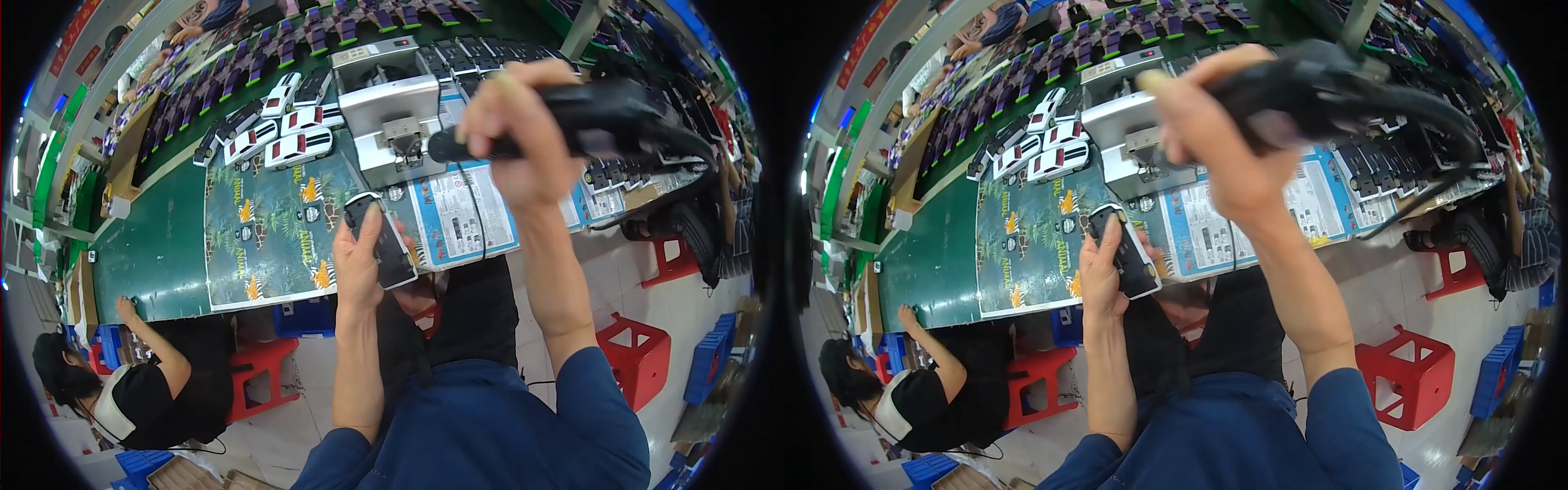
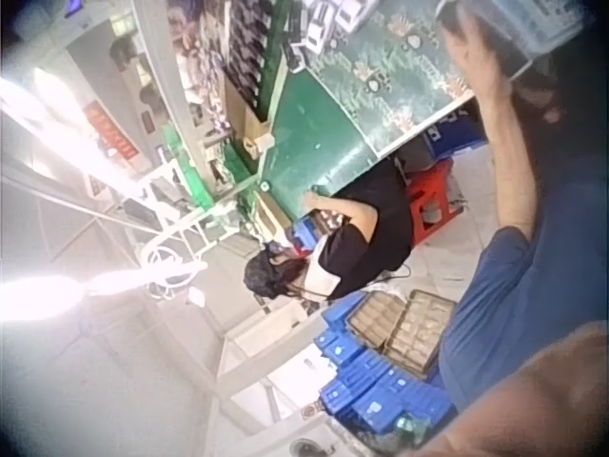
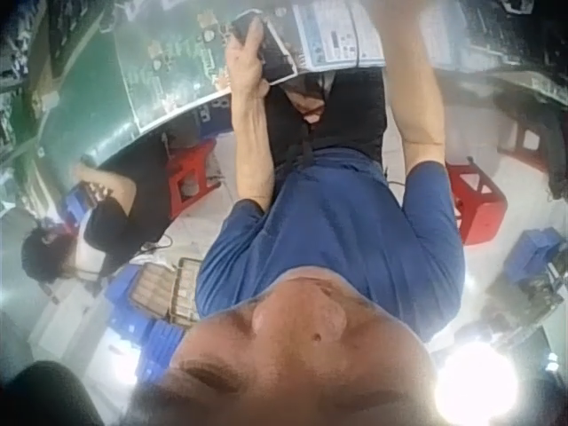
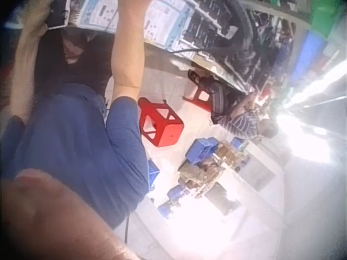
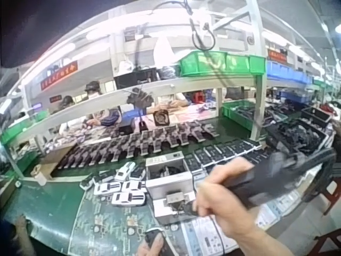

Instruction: The person assembles toy cars by fitting bases onto car bodies and driving screws into their undersides using an electric screwdriver, then placing the assembled cars on the workbench.

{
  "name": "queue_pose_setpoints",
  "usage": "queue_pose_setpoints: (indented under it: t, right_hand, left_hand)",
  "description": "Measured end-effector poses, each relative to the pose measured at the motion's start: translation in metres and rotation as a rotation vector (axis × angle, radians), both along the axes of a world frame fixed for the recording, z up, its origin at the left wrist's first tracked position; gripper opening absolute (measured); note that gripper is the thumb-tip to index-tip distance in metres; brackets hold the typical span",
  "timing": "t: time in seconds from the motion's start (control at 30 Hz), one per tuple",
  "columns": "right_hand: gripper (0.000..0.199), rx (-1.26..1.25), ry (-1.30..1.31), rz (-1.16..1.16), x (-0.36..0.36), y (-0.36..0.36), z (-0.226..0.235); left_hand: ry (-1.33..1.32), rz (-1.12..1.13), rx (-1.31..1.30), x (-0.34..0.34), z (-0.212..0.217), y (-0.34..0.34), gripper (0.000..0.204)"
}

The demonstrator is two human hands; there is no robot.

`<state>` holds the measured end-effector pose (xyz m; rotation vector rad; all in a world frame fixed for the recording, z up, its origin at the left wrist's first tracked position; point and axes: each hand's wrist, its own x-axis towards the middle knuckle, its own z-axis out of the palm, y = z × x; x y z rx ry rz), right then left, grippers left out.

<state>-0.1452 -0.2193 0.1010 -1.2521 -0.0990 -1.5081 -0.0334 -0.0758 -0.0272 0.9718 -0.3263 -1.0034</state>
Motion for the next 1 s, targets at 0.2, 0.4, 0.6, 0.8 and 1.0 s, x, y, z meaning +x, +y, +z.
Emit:
queue_pose_setpoints:
  t: [0.2,0.4,0.6,0.8,1.0]
  right_hand:
    - [0.011,-0.186,0.287,-0.188,0.048,-0.003,-0.015]
    - [0.013,-0.205,0.334,-0.200,0.065,0.004,-0.007]
    - [0.012,-0.077,0.275,-0.165,0.054,-0.002,-0.009]
    - [0.015,-0.033,0.225,-0.145,0.053,-0.007,-0.009]
    - [0.010,-0.054,0.328,-0.094,0.067,0.006,-0.005]
  left_hand:
    - [0.111,-0.087,-0.059,0.009,-0.006,0.001,0.020]
    - [0.087,-0.122,-0.059,0.013,-0.007,0.003,0.020]
    - [0.126,-0.149,-0.055,0.013,-0.005,0.003,0.021]
    - [0.130,-0.170,-0.047,0.013,-0.005,-0.002,0.020]
    - [0.169,-0.066,-0.092,0.012,-0.014,0.005,0.019]
